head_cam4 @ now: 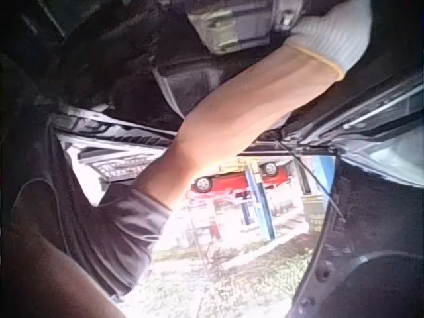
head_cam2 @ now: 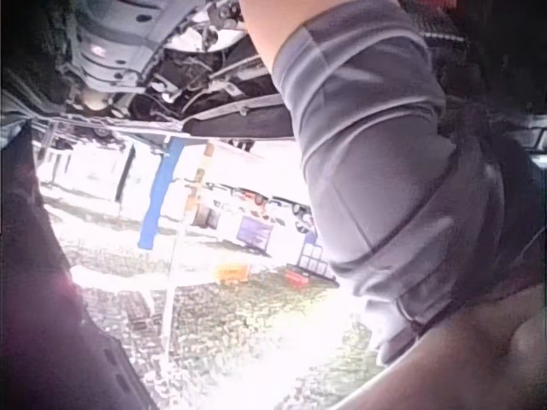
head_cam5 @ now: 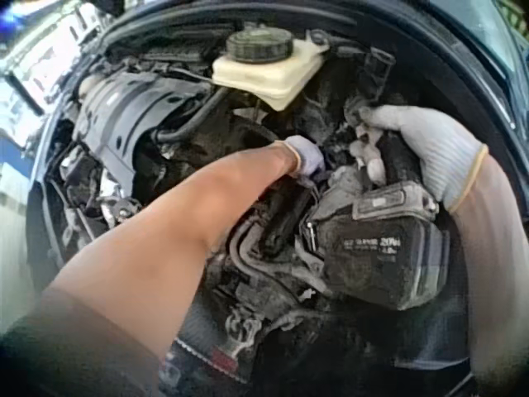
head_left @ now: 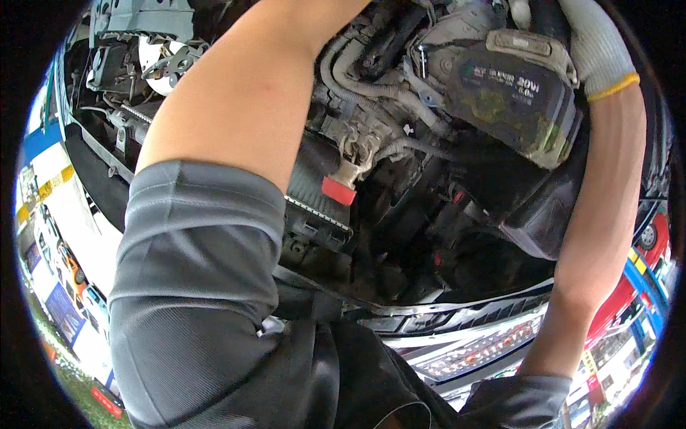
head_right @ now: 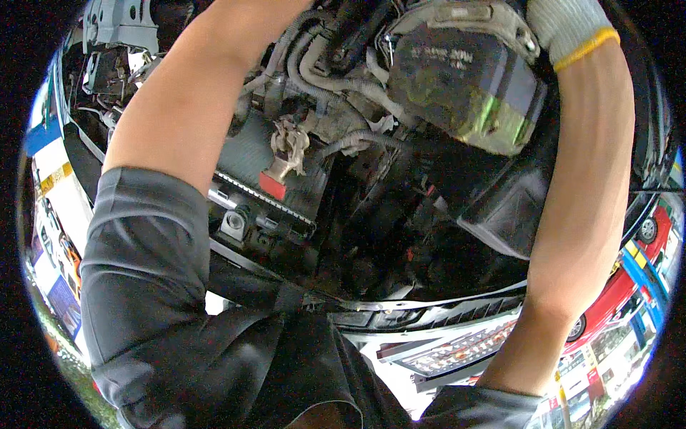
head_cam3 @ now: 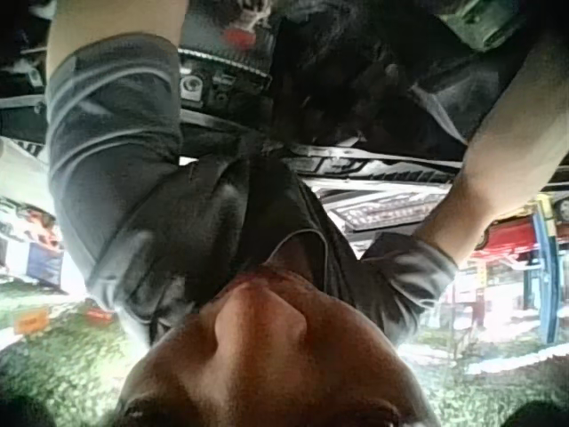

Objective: The person works under the hood of a car, using a socket wrench to tighten bolts on the engine. They repeatedly reach for tools from a nearby toolbox and manipulate hoses and engine components.

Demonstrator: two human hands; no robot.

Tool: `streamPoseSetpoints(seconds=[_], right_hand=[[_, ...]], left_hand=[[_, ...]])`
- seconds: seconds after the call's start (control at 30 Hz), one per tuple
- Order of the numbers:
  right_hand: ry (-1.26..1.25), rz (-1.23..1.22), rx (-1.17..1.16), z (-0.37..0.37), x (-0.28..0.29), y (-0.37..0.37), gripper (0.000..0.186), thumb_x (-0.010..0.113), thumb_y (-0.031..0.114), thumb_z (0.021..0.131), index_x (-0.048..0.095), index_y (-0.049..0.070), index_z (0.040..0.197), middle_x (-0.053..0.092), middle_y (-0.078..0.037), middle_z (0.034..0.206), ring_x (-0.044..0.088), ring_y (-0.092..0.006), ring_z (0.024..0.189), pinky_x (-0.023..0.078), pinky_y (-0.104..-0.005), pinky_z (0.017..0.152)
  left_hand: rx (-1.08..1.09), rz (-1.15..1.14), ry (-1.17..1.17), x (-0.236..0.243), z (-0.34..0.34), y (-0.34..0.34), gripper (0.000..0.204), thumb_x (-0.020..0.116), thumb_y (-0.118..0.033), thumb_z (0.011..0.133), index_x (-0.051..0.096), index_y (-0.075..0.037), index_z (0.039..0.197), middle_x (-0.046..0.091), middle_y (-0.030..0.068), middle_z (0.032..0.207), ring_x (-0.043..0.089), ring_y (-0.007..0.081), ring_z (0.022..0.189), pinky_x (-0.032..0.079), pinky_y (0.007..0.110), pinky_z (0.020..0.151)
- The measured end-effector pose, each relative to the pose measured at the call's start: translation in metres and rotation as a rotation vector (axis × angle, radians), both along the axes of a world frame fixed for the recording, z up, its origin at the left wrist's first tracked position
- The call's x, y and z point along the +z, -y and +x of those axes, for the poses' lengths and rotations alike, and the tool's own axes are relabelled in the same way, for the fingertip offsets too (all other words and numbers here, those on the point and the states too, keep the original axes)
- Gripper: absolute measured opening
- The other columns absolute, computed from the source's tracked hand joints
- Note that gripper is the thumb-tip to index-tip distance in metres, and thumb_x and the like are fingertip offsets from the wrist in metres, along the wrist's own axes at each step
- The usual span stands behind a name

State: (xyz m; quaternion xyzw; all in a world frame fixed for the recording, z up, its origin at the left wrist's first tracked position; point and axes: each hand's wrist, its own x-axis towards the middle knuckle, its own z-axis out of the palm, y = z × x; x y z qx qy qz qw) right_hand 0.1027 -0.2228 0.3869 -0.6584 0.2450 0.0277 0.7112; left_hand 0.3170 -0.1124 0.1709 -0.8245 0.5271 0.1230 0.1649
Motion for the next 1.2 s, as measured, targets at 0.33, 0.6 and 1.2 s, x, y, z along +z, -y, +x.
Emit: streamPoseSetpoints(seconds=[0.33,0.6,1.2], right_hand=[[-0.079,0.000,0.005,0.004,0.005,-0.002,0.022,0.062,0.020,0.117,0.066,-0.002,0.114,0.073,-0.018,0.095,0.064,-0.0198,0.055,0.060,-0.0307,0.050],[-0.068,0.010,0.001,0.005,0.004,0.007,0.022,0.059,0.018,0.118,0.065,-0.003,0.116,0.071,-0.018,0.094,0.064,-0.0213,0.057,0.060,-0.0313,0.051],[-0.077,0.066,0.155,0.020,-0.018,0.019,0.020,0.068,0.016,0.112,0.070,-0.004,0.110,0.072,-0.015,0.089,0.068,-0.0234,0.064,0.061,-0.0354,0.056]], left_hand=[[-0.019,-0.164,0.087,-0.034,0.005,0.002,0.033,0.063,-0.024,0.104,0.090,-0.012,0.119,0.087,0.0136,0.120,0.083,0.0383,0.112,0.066,0.054,0.087],[0.025,-0.172,0.046,-0.036,0.011,0.012,0.032,0.064,-0.021,0.104,0.090,-0.010,0.120,0.086,0.0145,0.123,0.082,0.0382,0.116,0.065,0.052,0.092],[0.099,-0.147,-0.045,-0.038,-0.006,-0.011,0.034,0.064,-0.019,0.102,0.087,-0.023,0.127,0.084,0.0136,0.130,0.080,0.0401,0.121,0.064,0.053,0.099]])
